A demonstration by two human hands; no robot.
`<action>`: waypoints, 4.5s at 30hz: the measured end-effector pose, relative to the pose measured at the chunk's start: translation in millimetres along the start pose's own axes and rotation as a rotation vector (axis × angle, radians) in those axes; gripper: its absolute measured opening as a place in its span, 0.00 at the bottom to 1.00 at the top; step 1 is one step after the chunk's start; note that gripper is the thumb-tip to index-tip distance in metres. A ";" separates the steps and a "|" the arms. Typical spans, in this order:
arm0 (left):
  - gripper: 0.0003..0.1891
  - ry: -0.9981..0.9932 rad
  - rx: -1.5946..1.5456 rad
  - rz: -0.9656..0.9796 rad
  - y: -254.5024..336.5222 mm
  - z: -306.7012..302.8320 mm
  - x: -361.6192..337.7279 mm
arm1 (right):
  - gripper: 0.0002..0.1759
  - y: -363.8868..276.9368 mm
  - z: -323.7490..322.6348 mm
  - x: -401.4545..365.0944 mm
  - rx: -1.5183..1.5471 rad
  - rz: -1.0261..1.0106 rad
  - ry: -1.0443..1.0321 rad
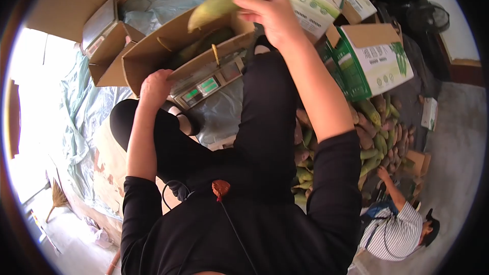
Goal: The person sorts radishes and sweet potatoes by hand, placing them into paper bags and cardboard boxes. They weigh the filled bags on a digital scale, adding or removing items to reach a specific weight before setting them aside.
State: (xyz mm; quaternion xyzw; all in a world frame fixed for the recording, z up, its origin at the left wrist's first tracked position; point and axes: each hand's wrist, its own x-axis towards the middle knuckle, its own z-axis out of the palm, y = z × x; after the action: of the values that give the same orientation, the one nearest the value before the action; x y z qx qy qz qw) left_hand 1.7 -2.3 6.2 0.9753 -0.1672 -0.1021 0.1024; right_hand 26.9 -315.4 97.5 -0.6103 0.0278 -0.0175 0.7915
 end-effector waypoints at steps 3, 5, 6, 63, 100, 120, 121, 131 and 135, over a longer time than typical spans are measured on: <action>0.15 -0.014 -0.038 0.042 -6.2 2.6 1.5 | 0.19 33.1 -16.3 4.5 -0.172 -0.007 0.164; 0.14 0.015 -0.054 0.057 -3.7 1.6 0.9 | 0.16 38.3 -47.2 -10.4 -0.248 0.007 0.218; 0.14 0.002 -0.046 0.051 -3.2 1.1 1.6 | 0.14 39.0 -62.8 -19.9 -0.316 0.006 0.232; 0.07 0.280 -0.111 0.264 13.5 -36.1 -15.0 | 0.37 23.2 -155.3 -186.0 -1.182 0.140 0.384; 0.06 0.237 -0.327 0.172 20.3 -31.7 -9.5 | 0.21 -17.0 -86.4 -60.2 -0.790 0.054 -0.081; 0.09 0.286 -0.245 0.174 12.1 -13.0 3.7 | 0.33 236.4 -224.2 -418.4 -0.291 1.463 0.912; 0.09 0.274 -0.239 0.156 13.3 -13.7 3.5 | 0.34 246.1 -215.7 -427.8 -0.231 1.481 0.967; 0.09 0.274 -0.277 0.162 18.7 -15.2 0.1 | 0.47 287.3 -182.2 -413.2 -0.045 1.526 1.148; 0.08 0.277 -0.334 0.163 18.1 -14.5 -0.4 | 0.45 274.1 -172.9 -401.9 -0.227 1.393 1.172</action>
State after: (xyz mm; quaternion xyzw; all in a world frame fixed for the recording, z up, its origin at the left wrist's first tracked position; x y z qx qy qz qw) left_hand -0.9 -16.4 24.4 0.9328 -0.2105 0.0150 0.2922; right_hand -387.1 -387.8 -202.3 -0.4232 0.7880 0.1599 0.4176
